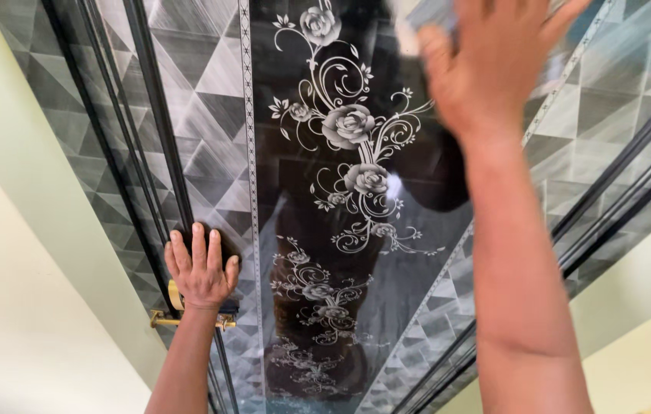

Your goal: The person wipes a glass door with a cloth, moving the cloth in circular and vertical motions across the surface. The person repeatedly cleans the same areas of the glass door throughout the clip.

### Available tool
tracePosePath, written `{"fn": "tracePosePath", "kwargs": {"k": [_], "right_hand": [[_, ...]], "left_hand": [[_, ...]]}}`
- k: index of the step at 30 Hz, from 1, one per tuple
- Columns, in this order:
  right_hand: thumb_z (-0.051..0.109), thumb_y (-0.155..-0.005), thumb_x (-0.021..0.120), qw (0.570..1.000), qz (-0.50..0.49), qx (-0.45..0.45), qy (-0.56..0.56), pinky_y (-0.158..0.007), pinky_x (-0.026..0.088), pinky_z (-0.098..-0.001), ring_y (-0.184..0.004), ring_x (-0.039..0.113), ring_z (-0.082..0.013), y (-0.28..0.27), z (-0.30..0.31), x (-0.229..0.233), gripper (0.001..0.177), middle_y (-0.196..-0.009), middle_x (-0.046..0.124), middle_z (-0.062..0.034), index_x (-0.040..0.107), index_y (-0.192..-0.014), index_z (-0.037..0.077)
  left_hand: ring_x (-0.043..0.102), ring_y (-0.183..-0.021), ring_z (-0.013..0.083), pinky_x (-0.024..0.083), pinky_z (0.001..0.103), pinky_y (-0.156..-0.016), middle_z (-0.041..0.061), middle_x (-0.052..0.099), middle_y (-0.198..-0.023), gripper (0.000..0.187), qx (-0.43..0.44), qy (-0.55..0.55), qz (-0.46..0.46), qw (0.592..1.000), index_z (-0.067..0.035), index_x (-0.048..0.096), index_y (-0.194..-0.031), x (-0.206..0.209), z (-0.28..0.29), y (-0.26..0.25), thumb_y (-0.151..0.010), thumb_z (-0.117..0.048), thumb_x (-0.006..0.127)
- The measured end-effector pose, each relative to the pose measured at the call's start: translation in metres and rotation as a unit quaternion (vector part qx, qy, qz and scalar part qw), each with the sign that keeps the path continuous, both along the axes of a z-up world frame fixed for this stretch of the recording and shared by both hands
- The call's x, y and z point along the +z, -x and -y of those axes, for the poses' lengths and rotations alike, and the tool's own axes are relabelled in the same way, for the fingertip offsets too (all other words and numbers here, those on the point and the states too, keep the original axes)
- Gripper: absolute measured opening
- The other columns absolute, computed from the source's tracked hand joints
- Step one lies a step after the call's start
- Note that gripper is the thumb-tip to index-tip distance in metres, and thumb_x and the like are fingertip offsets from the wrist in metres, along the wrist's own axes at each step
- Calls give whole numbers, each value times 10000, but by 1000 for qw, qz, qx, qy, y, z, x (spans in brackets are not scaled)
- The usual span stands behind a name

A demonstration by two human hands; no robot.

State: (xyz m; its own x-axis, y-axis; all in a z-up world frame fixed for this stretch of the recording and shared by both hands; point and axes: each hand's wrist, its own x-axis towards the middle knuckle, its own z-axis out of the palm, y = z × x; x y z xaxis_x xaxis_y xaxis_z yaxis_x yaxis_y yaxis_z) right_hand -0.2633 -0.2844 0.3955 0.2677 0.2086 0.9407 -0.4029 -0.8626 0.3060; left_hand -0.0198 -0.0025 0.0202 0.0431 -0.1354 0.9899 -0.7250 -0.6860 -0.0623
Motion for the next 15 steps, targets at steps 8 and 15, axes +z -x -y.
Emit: {"fn": "tracePosePath", "kwargs": {"k": [8, 15], "right_hand": [[664, -1008, 591, 991, -129, 21, -6, -1114, 57, -842, -1563, 155, -460, -30, -50, -125, 717, -1719, 286, -65, 403, -1636, 372], [718, -1022, 462, 989, -141, 1, 49, -1066, 222, -810, -1538, 237, -387, -51, -48, -260, 705, -1724, 213, -1, 330, -1639, 403]], "left_hand": [[450, -1392, 532, 350, 640, -1147, 228, 570, -1470, 494, -3, 6, 1, 1000, -49, 644, -1357, 7, -1, 5, -989, -374, 587], [353, -1451, 522, 306, 651, -1187, 216, 503, -1533, 519, -33, 10, -24, 999, -42, 595, -1404, 6, 1, 9, -979, -339, 621]]}}
